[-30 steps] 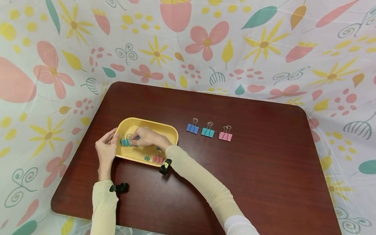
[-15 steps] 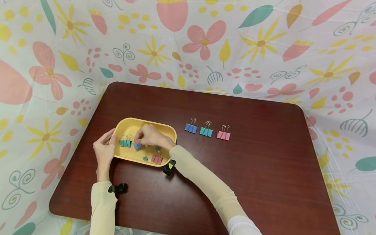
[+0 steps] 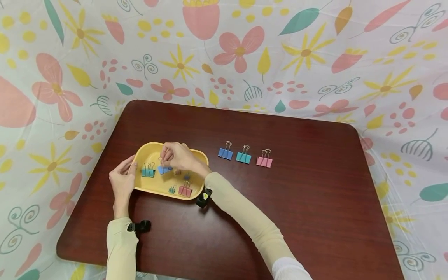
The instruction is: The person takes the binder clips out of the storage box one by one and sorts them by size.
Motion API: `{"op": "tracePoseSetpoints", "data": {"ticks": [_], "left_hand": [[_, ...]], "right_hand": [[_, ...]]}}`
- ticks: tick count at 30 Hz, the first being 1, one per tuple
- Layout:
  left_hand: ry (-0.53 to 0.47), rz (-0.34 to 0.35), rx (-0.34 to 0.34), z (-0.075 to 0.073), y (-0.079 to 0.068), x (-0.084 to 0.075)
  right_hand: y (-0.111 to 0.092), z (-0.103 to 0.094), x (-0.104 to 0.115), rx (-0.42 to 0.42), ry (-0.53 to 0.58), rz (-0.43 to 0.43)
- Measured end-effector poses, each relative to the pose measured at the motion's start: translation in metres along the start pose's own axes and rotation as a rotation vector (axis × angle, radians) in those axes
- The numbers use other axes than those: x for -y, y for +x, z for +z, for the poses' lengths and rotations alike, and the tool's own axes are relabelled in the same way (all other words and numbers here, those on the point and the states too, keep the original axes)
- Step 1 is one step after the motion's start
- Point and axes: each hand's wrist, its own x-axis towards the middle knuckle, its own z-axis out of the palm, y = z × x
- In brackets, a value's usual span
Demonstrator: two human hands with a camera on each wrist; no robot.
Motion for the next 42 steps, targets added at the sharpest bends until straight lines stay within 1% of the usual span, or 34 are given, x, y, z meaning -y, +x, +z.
{"op": "tracePoseSetpoints", "data": {"ticks": [4, 8, 12, 17, 20, 23, 24, 27, 34, 42], "left_hand": [[-0.011, -0.001, -0.002, 0.0, -0.001, -0.001], [-0.013, -0.004, -0.007, 0.001, -0.002, -0.002], [-0.006, -0.005, -0.004, 0.001, -0.001, -0.002], [-0.007, -0.004, 0.003, 0.004, 0.0, -0.003], [-0.015, -0.004, 0.008, 0.004, -0.005, -0.014], [-0.024, -0.013, 0.008, 0.003, -0.006, -0.015], [-0.025, -0.015, 0.006, 0.002, -0.007, -0.015], [-0.03, -0.018, -0.01, 0.001, -0.005, -0.004], [-0.041, -0.028, -0.026, -0.002, -0.008, -0.004], [-0.041, -0.01, -0.02, 0.001, -0.008, -0.005]], "right_hand": [[-0.004, -0.005, -0.001, -0.032, 0.037, 0.014], [-0.008, -0.013, -0.003, -0.067, 0.043, 0.001], [-0.013, -0.025, -0.006, -0.114, 0.062, -0.017], [-0.022, -0.04, -0.01, -0.18, 0.084, -0.015], [-0.028, -0.048, -0.013, -0.2, 0.104, -0.022], [-0.034, -0.054, -0.017, -0.219, 0.126, -0.032], [-0.035, -0.056, -0.018, -0.226, 0.135, -0.037], [-0.04, -0.061, -0.02, -0.243, 0.153, -0.041], [-0.054, -0.07, -0.028, -0.274, 0.168, -0.028], [-0.076, -0.081, -0.042, -0.337, 0.137, -0.006]]}}
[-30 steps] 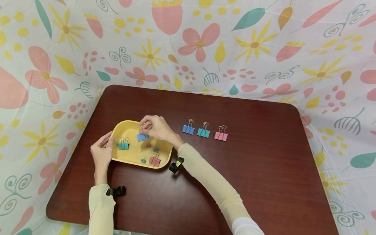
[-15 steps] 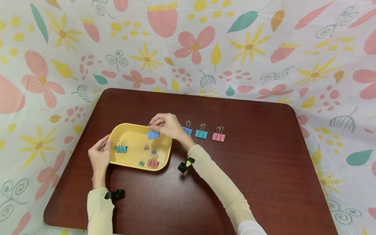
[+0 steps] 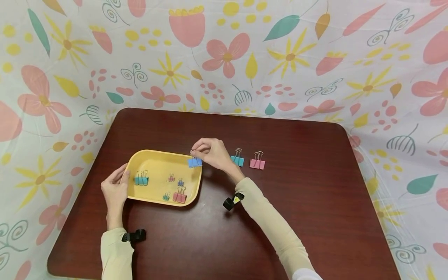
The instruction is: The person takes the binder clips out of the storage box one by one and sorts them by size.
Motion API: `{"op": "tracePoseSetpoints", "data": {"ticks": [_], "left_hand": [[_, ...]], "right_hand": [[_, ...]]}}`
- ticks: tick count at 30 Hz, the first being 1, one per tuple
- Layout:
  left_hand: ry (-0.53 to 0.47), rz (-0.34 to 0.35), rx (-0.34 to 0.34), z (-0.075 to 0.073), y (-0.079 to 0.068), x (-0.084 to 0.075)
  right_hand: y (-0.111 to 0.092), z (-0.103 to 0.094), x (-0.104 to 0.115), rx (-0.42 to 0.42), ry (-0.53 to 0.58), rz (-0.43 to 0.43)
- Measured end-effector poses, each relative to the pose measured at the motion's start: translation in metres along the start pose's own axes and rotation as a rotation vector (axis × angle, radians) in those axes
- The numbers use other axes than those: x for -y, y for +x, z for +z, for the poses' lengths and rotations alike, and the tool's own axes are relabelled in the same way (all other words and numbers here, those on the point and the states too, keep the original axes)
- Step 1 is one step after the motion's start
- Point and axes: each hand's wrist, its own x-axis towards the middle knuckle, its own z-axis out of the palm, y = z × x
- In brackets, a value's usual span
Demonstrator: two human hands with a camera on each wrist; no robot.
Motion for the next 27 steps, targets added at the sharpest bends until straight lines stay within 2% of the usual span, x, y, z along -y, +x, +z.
{"op": "tracePoseSetpoints", "data": {"ticks": [5, 15, 21, 27], "left_hand": [[-0.001, -0.01, -0.004, 0.0, 0.0, 0.002], [-0.013, -0.024, 0.002, -0.001, 0.001, 0.001], [-0.012, -0.018, 0.005, 0.0, 0.001, 0.002], [-0.013, -0.017, 0.011, -0.001, 0.002, 0.002]], "right_hand": [[-0.013, -0.009, -0.008, -0.036, 0.009, 0.025], [-0.038, -0.021, -0.024, -0.039, -0.001, 0.052], [-0.047, -0.019, -0.037, -0.043, -0.061, 0.073], [-0.05, -0.011, -0.051, -0.028, -0.096, 0.057]]}}
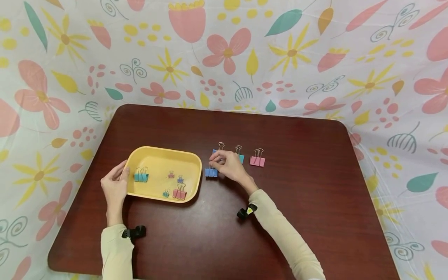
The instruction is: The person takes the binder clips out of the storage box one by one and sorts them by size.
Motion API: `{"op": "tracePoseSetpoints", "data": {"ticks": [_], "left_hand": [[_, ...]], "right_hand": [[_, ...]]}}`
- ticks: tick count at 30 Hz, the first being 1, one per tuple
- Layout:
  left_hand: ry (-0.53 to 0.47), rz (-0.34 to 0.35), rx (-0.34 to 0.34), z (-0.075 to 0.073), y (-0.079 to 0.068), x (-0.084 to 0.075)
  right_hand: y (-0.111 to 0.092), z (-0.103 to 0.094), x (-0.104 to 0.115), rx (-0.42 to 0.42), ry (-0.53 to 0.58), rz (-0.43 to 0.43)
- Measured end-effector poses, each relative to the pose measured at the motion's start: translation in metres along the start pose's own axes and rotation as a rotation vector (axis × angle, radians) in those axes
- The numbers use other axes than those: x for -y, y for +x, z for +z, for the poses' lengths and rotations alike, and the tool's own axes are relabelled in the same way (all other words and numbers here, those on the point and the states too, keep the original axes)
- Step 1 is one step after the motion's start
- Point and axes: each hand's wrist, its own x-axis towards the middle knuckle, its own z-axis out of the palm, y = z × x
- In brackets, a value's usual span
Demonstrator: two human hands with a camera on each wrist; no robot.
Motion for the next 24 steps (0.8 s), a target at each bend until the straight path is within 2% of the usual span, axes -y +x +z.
{"op": "tracePoseSetpoints", "data": {"ticks": [7, 16, 24], "left_hand": [[-0.002, 0.024, -0.007, 0.0, 0.002, 0.002], [0.014, 0.005, 0.009, 0.001, 0.004, 0.0], [0.011, -0.004, 0.009, 0.0, 0.002, 0.0]], "right_hand": [[-0.004, 0.007, -0.009, 0.008, -0.029, 0.016], [-0.002, 0.006, -0.01, 0.008, -0.071, 0.024], [0.011, 0.001, 0.005, -0.059, -0.028, -0.047]]}}
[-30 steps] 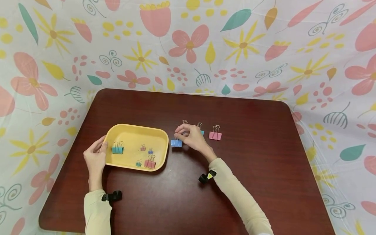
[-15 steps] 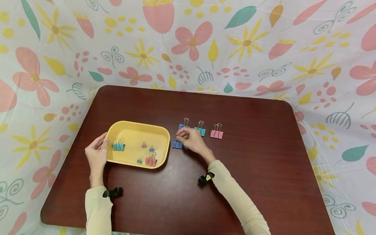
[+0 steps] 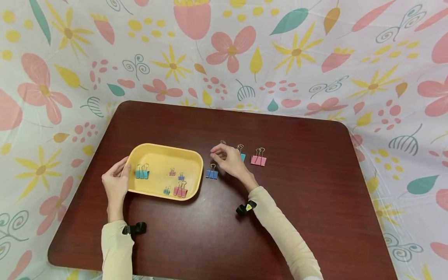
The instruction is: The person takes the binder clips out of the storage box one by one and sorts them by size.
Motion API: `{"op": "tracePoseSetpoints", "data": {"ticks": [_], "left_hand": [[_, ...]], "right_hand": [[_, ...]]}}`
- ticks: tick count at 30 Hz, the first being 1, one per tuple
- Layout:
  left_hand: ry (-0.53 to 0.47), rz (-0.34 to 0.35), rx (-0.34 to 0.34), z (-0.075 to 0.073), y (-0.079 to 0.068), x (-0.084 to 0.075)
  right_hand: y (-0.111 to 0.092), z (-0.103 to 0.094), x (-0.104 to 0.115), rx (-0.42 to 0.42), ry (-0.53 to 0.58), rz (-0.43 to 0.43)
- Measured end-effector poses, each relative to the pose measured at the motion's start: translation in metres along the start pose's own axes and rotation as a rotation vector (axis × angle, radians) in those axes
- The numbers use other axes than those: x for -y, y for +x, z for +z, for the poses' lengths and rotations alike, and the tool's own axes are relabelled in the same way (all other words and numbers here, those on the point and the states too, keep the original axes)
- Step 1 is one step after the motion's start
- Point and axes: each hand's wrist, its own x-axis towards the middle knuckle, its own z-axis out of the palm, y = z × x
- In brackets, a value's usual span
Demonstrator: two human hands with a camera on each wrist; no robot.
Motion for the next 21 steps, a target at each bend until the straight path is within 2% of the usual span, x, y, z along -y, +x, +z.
{"op": "tracePoseSetpoints", "data": {"ticks": [5, 9, 15, 21], "left_hand": [[-0.01, -0.016, -0.003, -0.001, 0.001, 0.002], [-0.002, -0.017, -0.008, -0.002, 0.001, 0.003], [0.005, -0.023, 0.003, -0.002, 0.002, 0.003], [0.006, -0.015, 0.015, -0.001, 0.002, 0.0]], "right_hand": [[0.014, 0.0, 0.02, -0.033, -0.005, -0.037], [0.026, 0.005, 0.039, -0.012, 0.031, -0.068], [0.041, 0.02, 0.066, 0.092, 0.04, -0.103], [0.054, 0.038, 0.081, 0.203, 0.012, -0.136]]}}
